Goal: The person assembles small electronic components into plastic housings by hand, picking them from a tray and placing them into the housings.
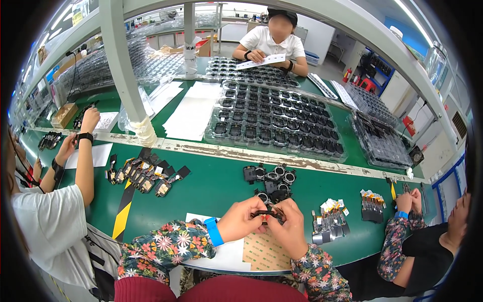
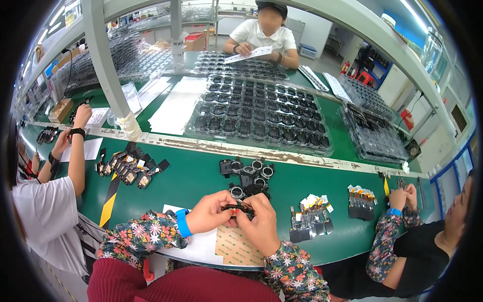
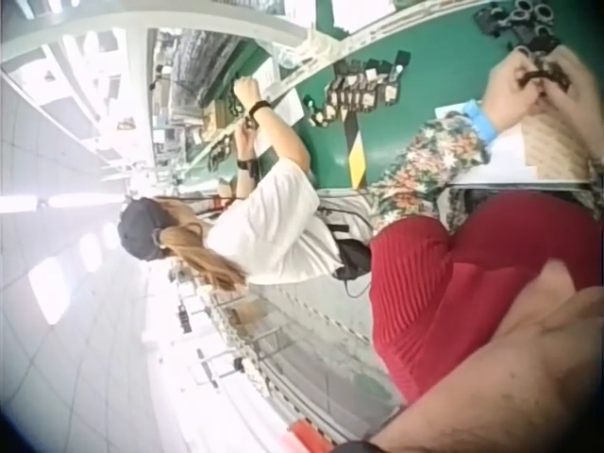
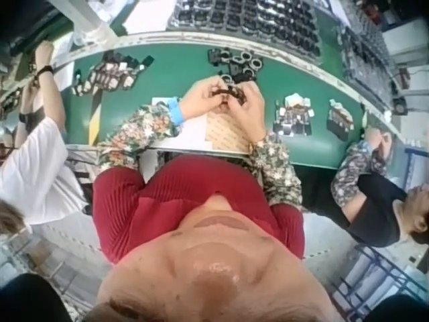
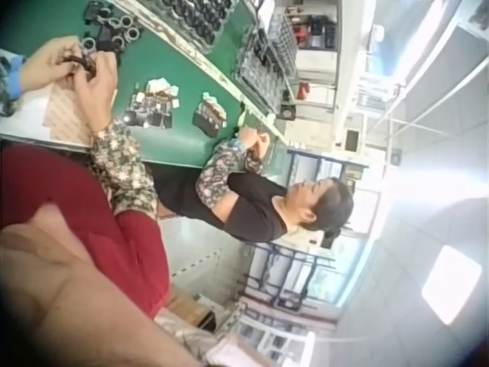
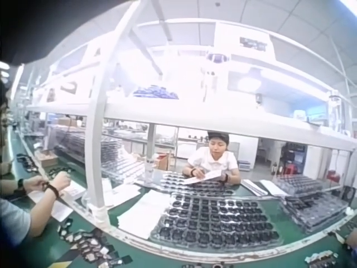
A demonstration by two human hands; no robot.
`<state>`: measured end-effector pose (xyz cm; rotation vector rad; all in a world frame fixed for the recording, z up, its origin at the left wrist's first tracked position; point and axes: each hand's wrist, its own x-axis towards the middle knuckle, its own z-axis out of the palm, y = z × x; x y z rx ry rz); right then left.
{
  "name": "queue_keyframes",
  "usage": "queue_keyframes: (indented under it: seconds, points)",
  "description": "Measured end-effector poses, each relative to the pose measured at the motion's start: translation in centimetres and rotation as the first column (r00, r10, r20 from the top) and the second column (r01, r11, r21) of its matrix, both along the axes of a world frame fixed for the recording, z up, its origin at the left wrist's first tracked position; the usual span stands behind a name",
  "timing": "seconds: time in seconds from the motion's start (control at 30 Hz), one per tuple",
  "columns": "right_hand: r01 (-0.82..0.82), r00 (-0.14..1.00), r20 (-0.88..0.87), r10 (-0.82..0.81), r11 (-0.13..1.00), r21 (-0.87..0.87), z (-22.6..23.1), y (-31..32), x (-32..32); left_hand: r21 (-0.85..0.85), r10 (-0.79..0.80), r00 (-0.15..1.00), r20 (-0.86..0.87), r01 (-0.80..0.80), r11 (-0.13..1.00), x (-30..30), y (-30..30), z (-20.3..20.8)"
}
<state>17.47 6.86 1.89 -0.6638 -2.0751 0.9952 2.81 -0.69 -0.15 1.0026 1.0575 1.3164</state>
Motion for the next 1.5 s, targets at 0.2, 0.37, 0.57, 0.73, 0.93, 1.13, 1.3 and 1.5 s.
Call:
queue_keyframes:
  seconds: [0.2, 0.37, 0.57, 0.73, 0.93, 1.13, 1.3, 1.5]
  points:
    - [-0.016, 0.999, 0.054, 0.011, 0.995, 0.095, -0.6, -0.1, 0.2, 0.092, 0.077, 0.979, -0.191, -0.061, 0.994, -0.2, -0.1, -0.4]
    - [0.03, 0.999, -0.017, -0.03, 0.999, 0.034, -0.6, 0.0, -0.4, 0.104, 0.132, 0.975, -0.179, -0.115, 0.988, -2.4, 0.4, -0.5]
    - [-0.034, 0.999, 0.036, 0.035, 0.999, -0.034, -0.5, 0.1, 0.3, 0.403, 0.542, 0.723, -0.428, -0.385, 0.83, -7.1, 0.7, 3.1]
    - [-0.152, 0.985, 0.075, 0.153, 0.988, -0.019, -1.0, -0.5, 0.0, 0.354, 0.552, 0.292, -0.781, -0.522, 0.776, -11.5, -4.4, 2.0]
    - [-0.244, 0.926, 0.325, 0.193, 0.962, 0.121, -1.4, -1.3, 0.3, 0.512, 0.449, -0.248, -0.858, -0.476, 0.715, -12.1, -8.8, -0.1]
    - [-0.226, 0.951, 0.242, 0.193, 0.967, 0.118, -2.3, -0.2, 0.7, 0.558, 0.405, -0.414, -0.815, -0.373, 0.742, -11.0, -7.2, -1.4]
    - [-0.221, 0.942, 0.269, 0.199, 0.974, 0.055, -1.0, -0.8, -0.3, 0.568, 0.417, -0.393, -0.82, -0.464, 0.68, -13.4, -7.6, -2.9]
    - [-0.254, 0.941, 0.251, 0.226, 0.964, 0.083, -2.1, -0.5, -0.2, 0.628, 0.448, -0.443, -0.777, -0.484, 0.609, -14.5, -7.6, -3.9]
